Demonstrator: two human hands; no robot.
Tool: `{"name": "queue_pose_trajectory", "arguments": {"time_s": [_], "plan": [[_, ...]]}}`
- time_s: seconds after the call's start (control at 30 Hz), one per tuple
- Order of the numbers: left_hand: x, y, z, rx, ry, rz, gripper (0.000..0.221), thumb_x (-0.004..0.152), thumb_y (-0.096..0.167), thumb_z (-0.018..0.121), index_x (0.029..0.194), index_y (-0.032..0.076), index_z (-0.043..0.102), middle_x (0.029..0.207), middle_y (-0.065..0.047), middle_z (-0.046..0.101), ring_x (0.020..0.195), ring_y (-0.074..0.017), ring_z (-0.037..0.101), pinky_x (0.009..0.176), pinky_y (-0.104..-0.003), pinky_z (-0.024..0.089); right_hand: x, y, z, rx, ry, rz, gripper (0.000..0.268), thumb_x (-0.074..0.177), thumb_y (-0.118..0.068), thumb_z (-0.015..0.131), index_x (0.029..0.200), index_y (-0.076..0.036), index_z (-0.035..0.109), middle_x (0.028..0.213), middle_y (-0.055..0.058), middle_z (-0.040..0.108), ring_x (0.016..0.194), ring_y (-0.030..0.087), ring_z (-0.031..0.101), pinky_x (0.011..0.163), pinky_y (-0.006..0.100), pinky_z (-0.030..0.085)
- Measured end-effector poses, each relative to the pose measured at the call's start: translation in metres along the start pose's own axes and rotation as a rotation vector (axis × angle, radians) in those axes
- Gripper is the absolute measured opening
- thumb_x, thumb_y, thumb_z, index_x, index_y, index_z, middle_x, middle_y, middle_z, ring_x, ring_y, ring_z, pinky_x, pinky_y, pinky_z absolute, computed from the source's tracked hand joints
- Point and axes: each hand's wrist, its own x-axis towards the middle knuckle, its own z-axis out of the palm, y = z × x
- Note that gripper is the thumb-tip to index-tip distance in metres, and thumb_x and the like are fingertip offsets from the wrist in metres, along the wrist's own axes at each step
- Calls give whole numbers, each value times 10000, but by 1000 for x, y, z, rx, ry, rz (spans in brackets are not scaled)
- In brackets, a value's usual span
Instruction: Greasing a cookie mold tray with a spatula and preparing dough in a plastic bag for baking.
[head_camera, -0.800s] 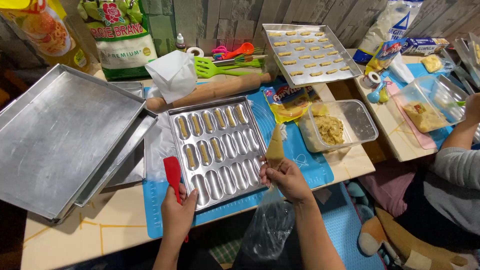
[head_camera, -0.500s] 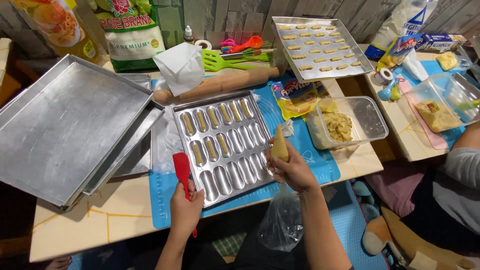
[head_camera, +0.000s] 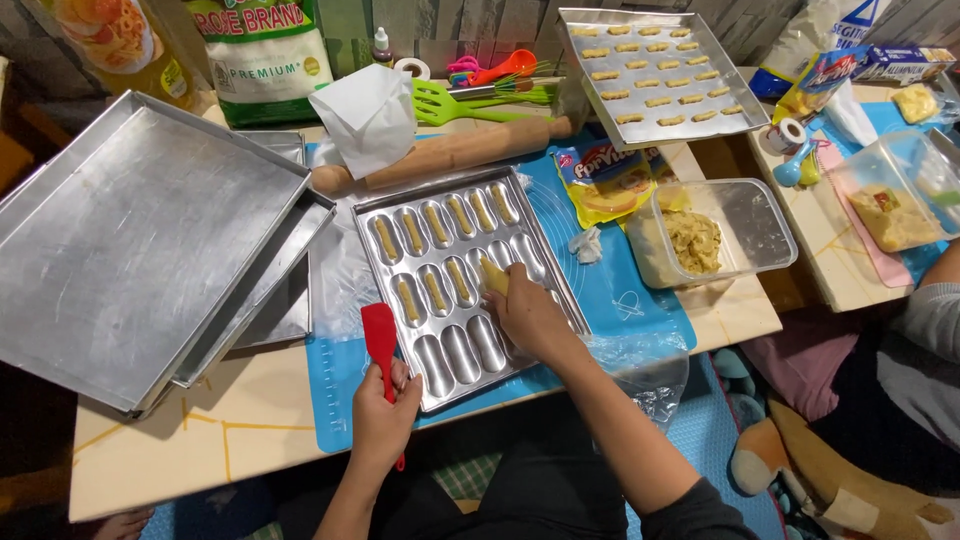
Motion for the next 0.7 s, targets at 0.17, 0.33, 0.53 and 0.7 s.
{"name": "queue_pose_trajectory", "arguments": {"time_s": [0.17,0.33,0.53,0.7], "plan": [[0,0,-2,-30,-34,18,199,879,-23,691,846,72,519,790,-30,560,645,-107,505,652,-253,497,3,-6,1,-57,-16,38,420,1025,-384,556,1235,-28,481,952,204,740,721,336,749,643,432,598],[-2,4,-5,-91,-74,23,183,893,-24,679,866,76,528,818,-30,562,667,-107,500,660,-254,479,10,1,10,-136,10,-11,412,1037,-414,526,1211,-48,454,906,196,744,675,343,740,601,438,585],[-4,12,-6,-181,-94,-44,141,910,-35,651,993,51,575,858,-37,588,627,-88,503,592,-237,464,13,1,16,-194,40,-41,350,1057,-392,502,1128,-54,447,833,183,728,650,372,719,594,472,566],[-4,11,-10,-292,-145,-80,184,964,34,569,1147,27,568,766,-45,551,543,-92,430,490,-243,359,12,-5,13,-190,52,-32,345,1064,-394,485,1133,-57,461,854,180,739,677,372,729,608,473,571]]}}
